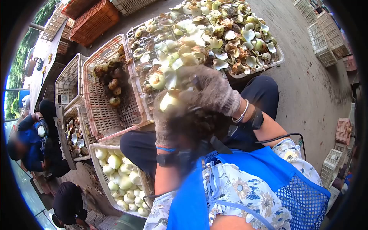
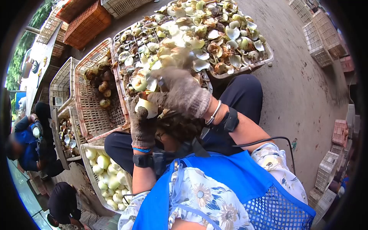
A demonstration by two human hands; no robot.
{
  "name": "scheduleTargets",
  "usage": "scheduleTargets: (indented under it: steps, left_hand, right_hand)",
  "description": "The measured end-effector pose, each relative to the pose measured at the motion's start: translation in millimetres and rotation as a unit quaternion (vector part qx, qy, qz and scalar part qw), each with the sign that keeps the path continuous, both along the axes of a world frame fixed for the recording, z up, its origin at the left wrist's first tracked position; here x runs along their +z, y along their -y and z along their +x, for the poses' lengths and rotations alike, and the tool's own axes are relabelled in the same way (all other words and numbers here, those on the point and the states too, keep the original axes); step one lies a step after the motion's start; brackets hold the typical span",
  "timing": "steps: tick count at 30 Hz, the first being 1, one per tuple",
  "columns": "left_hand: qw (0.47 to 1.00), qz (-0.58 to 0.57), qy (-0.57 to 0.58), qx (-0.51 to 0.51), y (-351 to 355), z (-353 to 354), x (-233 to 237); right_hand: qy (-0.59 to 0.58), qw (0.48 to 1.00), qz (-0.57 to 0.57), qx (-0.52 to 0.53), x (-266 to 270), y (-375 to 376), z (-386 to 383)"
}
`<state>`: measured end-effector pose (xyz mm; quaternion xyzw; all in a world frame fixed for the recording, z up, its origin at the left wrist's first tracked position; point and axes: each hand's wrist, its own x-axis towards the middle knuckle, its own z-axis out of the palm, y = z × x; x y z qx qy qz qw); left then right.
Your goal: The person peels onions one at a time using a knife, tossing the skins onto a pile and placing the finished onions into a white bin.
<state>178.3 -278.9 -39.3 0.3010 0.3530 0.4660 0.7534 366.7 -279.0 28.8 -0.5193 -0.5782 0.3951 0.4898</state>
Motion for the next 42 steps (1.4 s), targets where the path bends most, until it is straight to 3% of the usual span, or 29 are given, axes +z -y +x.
scheduleTargets:
  steps: [1, 3, 4, 6, 9, 11, 12, 13, 15, 17, 19, 20, 21, 22, 23, 24, 27, 31, 32, 33, 34, 35, 36, 37, 38, 39, 40, 41, 42]
  left_hand:
    - [1.0, -0.002, -0.001, -0.004, 0.6, 2.0, 1.5]
    - [0.994, 0.046, -0.097, -0.026, 3.1, 7.4, 15.8]
    - [0.994, 0.014, -0.107, -0.028, 7.0, 12.9, 34.7]
    - [0.998, 0.012, -0.065, -0.022, 7.9, 7.0, 23.0]
    - [0.998, -0.023, 0.053, -0.015, 10.7, 7.2, 34.5]
    - [0.988, -0.093, 0.12, 0.021, 9.0, 0.6, 20.0]
    - [0.977, -0.138, 0.152, 0.053, 9.7, -2.3, 13.8]
    - [0.977, -0.137, 0.152, 0.053, 7.7, -4.6, 7.6]
    - [0.897, -0.172, 0.405, -0.035, 3.7, -11.1, -3.4]
    - [0.919, -0.154, 0.361, -0.044, 1.7, -17.2, -10.5]
    - [0.937, -0.137, 0.315, -0.055, 2.4, -21.7, -15.6]
    - [0.997, 0.019, 0.027, -0.067, 4.6, -24.1, -17.2]
    - [0.946, 0.177, -0.262, -0.073, 6.0, -24.7, -17.7]
    - [0.946, 0.178, -0.261, -0.074, 8.9, -22.8, -14.4]
    - [0.994, 0.061, -0.065, -0.061, 13.6, -20.9, -10.4]
    - [0.988, -0.059, 0.134, -0.044, 16.2, -18.5, -5.8]
    - [0.991, -0.018, 0.122, -0.042, 18.1, -11.7, 7.1]
    - [0.992, -0.03, 0.101, -0.074, 13.3, -14.1, 12.8]
    - [0.99, 0.08, -0.094, -0.073, 14.7, -16.4, 6.3]
    - [0.938, 0.185, -0.284, -0.069, 17.1, -18.0, 2.1]
    - [0.939, 0.183, -0.284, -0.068, 16.0, -16.5, 2.8]
    - [0.98, 0.118, -0.153, -0.053, 12.0, -13.1, 5.1]
    - [0.998, 0.051, -0.017, -0.035, 7.2, -9.2, 8.5]
    - [0.998, 0.053, -0.017, -0.035, 4.0, -5.4, 13.3]
    - [0.971, -0.041, 0.227, -0.065, 2.7, -1.3, 19.0]
    - [0.876, -0.13, 0.456, -0.09, 2.2, 2.0, 22.6]
    - [0.872, -0.123, 0.464, -0.096, 0.4, 2.6, 24.1]
    - [0.872, -0.122, 0.464, -0.097, -1.5, 1.3, 24.8]
    - [0.891, -0.116, 0.435, -0.065, -1.3, -0.2, 23.3]
  right_hand:
    - [0.005, 0.993, 0.115, 0.004, -17.9, 0.0, -8.2]
    - [0.14, 0.973, 0.18, 0.026, -26.7, 3.3, -9.8]
    - [0.139, 0.974, 0.179, 0.025, -26.1, 3.5, -8.7]
    - [0.203, 0.958, 0.202, -0.005, -23.5, -2.4, -1.1]
    - [0.29, 0.946, -0.085, -0.12, -14.5, -30.9, 23.6]
    - [0.345, 0.922, 0.01, -0.178, -17.1, -40.0, 31.4]
    - [0.335, 0.925, -0.091, -0.157, -16.6, -37.0, 36.8]
    - [0.334, 0.925, -0.09, -0.157, -13.2, -30.6, 33.1]
    - [0.148, 0.975, -0.094, -0.139, -11.0, -19.3, 30.8]
    - [0.085, 0.984, -0.098, -0.123, -19.7, -11.9, 25.3]
    - [-0.167, 0.966, -0.194, -0.027, -14.2, 2.5, 14.7]
    - [-0.093, 0.985, -0.147, -0.002, -9.9, -0.2, 7.8]
    - [-0.027, 0.99, -0.134, -0.024, 2.2, 7.5, 5.5]
    - [-0.062, 0.989, -0.132, -0.006, -5.1, 6.4, -0.6]
    - [-0.097, 0.987, -0.131, 0.014, -10.1, 5.7, -5.8]
    - [-0.097, 0.987, -0.13, 0.014, -11.7, 7.0, -6.7]
    - [-0.105, 0.985, -0.134, 0.008, -6.2, 8.1, -11.9]
    - [-0.212, 0.961, -0.175, 0.022, 11.0, 8.6, -13.0]
    - [-0.257, 0.948, -0.185, 0.025, 16.4, 9.7, -12.4]
    - [-0.257, 0.948, -0.187, 0.026, 20.3, 11.1, -6.5]
    - [-0.348, 0.918, -0.186, 0.036, 23.3, 10.7, 4.8]
    - [-0.435, 0.881, -0.183, 0.045, 24.8, 6.8, 12.2]
    - [-0.528, 0.845, -0.067, 0.05, 14.2, -0.7, 12.5]
    - [-0.514, 0.847, -0.134, 0.027, 13.1, -5.4, 29.3]
    - [-0.306, 0.93, -0.202, 0.008, 34.4, -18.9, 34.2]
    - [-0.08, 0.962, -0.26, -0.01, 54.4, -29.1, 37.3]
    - [0.08, 0.984, -0.134, -0.082, 27.5, -30.6, 38.2]
    - [0.235, 0.96, 0.0, -0.15, 0.8, -31.1, 38.1]
    - [0.301, 0.943, 0.016, -0.145, 1.7, -31.9, 38.3]
